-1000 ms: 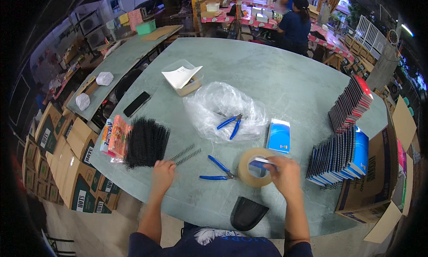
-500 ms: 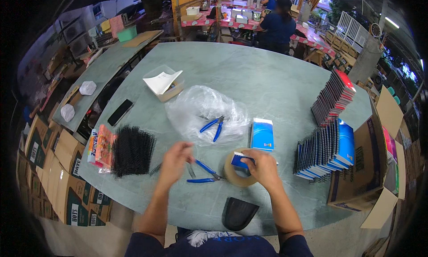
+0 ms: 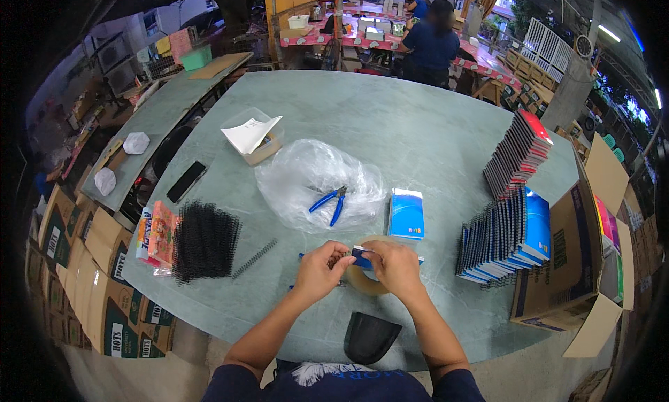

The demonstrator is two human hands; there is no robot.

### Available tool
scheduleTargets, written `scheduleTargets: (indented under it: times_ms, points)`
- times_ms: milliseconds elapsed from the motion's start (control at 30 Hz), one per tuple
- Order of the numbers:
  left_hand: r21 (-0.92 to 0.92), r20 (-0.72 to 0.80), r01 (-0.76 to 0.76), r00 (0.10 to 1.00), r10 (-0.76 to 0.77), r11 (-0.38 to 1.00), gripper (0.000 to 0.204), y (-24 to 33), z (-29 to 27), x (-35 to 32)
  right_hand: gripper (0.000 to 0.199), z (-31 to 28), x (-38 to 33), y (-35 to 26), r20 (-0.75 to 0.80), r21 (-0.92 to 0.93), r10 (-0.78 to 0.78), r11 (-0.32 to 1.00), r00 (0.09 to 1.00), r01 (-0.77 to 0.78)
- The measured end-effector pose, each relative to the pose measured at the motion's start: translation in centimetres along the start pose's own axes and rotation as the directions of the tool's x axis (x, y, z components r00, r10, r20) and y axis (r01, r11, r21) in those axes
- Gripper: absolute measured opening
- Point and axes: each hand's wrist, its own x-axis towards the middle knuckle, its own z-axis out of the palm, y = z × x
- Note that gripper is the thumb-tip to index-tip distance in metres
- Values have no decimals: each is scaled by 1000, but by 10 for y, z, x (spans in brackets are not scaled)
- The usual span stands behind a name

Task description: The person assembles notebooks by threading plastic coils through pre-punched holes in paper and covers, then trims the excess coil using pliers.

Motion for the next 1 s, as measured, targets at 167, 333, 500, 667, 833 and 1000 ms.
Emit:
scheduleTargets:
  times_ms: [167,333,500,667,833,1000]
  points:
    - [186,-98,-157,979,177,970,19,-2,-2,-2,12,3,0,2,3,-8,9,1000,1000,-9]
    - [295,-103,-295,936,337,909,21,-3,-4,-1,12,0,0,-2,33,0,26,1000,999,-26]
    - [312,-32,-346,927,374,885,19,1,-9,-2,14,0,-1,-2,28,3,50,999,998,-50]
    - [315,-96,-312,929,357,896,19,-10,-5,2,13,-3,-2,-5,64,-36,6,999,998,-4]
    - [216,142,40,987,-72,976,23,16,-26,15,16,0,-2,-5,35,-87,-56,994,998,59]
    - [220,282,-73,959,8,973,22,23,-41,17,21,3,-6,-6,123,-129,-66,988,990,82]
